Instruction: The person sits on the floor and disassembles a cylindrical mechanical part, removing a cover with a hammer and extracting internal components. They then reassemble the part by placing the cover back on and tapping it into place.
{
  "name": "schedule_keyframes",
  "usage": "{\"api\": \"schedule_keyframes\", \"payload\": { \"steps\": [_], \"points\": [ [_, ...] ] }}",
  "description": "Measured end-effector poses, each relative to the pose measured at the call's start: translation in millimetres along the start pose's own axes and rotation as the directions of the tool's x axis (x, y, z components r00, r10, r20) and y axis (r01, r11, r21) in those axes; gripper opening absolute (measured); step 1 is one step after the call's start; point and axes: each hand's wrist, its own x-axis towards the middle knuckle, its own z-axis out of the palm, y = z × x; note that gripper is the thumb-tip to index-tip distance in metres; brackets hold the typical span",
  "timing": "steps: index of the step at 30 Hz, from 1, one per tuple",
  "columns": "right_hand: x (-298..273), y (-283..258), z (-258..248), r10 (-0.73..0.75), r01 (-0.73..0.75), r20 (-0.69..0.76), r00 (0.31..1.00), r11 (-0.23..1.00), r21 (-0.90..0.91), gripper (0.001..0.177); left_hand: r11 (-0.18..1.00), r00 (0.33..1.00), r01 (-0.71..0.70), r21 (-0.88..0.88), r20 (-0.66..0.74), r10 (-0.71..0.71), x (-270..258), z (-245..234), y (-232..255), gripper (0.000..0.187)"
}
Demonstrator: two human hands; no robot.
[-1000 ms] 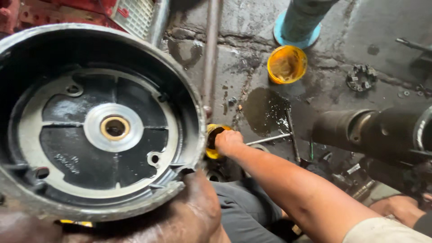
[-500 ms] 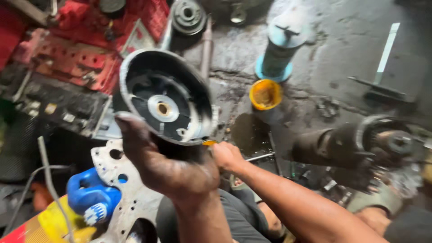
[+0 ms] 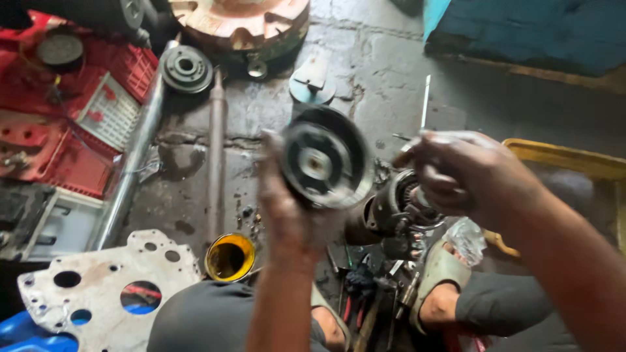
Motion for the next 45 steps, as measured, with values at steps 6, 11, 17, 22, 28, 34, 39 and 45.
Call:
{"api": "schedule_keyframes", "payload": {
  "steps": [6,11,17,22,28,34,39,45],
  "points": [
    [-42,12,-42,0.121,-0.143,-0.100,0.988,0.956,-0.257,0.057,0.944,0.913,0.322,0.074,0.241,-0.330,-16,15,-76,0.056],
    [-45,42,-63,-0.623,0.613,0.496,0.605,-0.034,-0.790,0.035,0.884,0.862,0.447,0.136,0.200,-0.466,-22,12,-99,0.058],
    [-36,64,-81,-0.554,0.651,0.503,0.663,0.096,-0.753,0.046,0.855,0.838,0.481,0.195,0.185,-0.513,-22,4,-110,0.056],
    [-36,50,-75,0.277,-0.298,-0.119,0.953,0.805,-0.513,0.045,0.842,0.833,0.495,0.214,0.160,-0.530,-18,-3,-117,0.055],
    [-32,15,-64,0.348,0.487,0.350,0.870,-0.495,-0.719,0.060,0.660,0.641,0.631,0.408,0.205,-0.740,-14,3,-92,0.056],
    [-42,28,-65,0.342,0.324,0.227,0.912,-0.262,-0.909,0.088,0.661,0.705,0.603,0.446,0.090,-0.704,-17,2,-91,0.052],
    [-61,54,-70,0.152,-0.064,0.106,0.983,0.813,-0.579,0.079,0.858,0.827,0.477,0.191,0.233,-0.512,-16,-5,-100,0.056],
    [-72,66,-64,0.181,-0.173,-0.038,0.983,0.830,-0.530,0.076,0.826,0.786,0.546,0.137,0.256,-0.562,-22,4,-90,0.064]
  ]
}}
